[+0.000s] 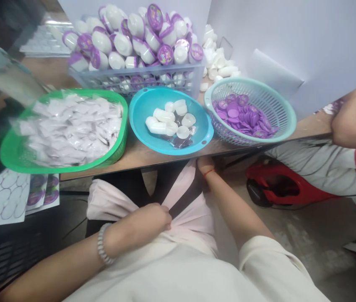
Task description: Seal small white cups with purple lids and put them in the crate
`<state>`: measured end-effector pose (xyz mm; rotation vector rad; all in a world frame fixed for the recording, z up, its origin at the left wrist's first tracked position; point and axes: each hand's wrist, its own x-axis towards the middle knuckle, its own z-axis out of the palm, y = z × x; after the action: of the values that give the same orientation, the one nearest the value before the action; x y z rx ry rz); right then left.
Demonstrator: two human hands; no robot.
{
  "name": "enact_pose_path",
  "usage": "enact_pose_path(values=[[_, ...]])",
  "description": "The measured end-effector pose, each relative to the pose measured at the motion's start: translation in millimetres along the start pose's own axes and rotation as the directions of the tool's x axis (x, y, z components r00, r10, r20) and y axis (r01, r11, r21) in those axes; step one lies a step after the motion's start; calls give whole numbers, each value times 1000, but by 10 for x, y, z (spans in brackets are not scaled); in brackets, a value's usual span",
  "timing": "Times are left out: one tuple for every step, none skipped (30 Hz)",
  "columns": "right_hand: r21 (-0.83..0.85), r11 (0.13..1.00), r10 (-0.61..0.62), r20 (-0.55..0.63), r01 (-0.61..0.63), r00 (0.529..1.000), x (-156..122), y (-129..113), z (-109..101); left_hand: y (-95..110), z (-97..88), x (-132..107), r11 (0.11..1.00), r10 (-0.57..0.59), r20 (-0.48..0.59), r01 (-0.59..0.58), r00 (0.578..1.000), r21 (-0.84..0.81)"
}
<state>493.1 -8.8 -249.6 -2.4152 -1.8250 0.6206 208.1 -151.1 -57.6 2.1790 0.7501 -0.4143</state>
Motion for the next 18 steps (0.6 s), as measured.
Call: enact_pose_path(values=[[24,1000,-6,-9,6,1000,55,0,-8,22,-12,-53,1000,15,23,-14,1000,-28],[54,999,-7,-22,8,1000,106,2,-21,43,-30,-96,998,24,39,-22,999,-59],[83,996,-6,-36,9,999,152,4,-34,61,-50,-132,996,25,47,-20,999,-92],[108,994,-8,-45,13,999,191,4,-44,72,-71,-160,992,18,45,-12,999,-124],[130,991,-11,-50,17,999,221,1,-47,71,-91,-184,988,9,34,-3,999,-157],[152,988,-15,-50,22,999,239,-6,-42,54,-110,-208,982,-5,11,7,1000,-190],[174,984,-21,-44,29,999,244,-16,-28,17,-126,-238,975,-27,-26,20,999,-220],[198,980,-29,-34,35,999,233,-25,-9,-40,-139,-279,969,-61,-72,42,996,-243],[222,974,-36,-20,40,999,203,-30,11,-118,-147,-335,963,-108,-124,73,986,-259],[246,968,-43,-5,43,999,154,-27,28,-213,-148,-409,957,-166,-179,115,970,-266],[271,962,-51,11,46,999,86,-14,36,-318,-140,-500,950,-230,-234,166,945,-265],[297,954,-59,23,49,998,-2,12,32,-424,-122,-603,941,-286,-280,213,916,-264],[325,944,-67,30,54,997,-106,48,15,-524,-96,-711,930,-334,-322,254,886,-266],[355,933,-75,30,59,997,-223,93,-15,-607,-66,-813,919,-364,-342,274,866,-284],[387,920,-82,24,66,996,-350,140,-53,-668,-34,-899,905,-389,-344,286,854,-315],[421,904,-86,12,73,996,-480,182,-93,-705,-6,-957,891,-411,-343,292,844,-348],[457,886,-87,-5,80,996,-609,212,-129,-718,14,-981,876,-430,-332,300,840,-377],[495,865,-83,-22,83,996,-729,225,-156,-711,24,-963,864,-447,-317,312,837,-395]])
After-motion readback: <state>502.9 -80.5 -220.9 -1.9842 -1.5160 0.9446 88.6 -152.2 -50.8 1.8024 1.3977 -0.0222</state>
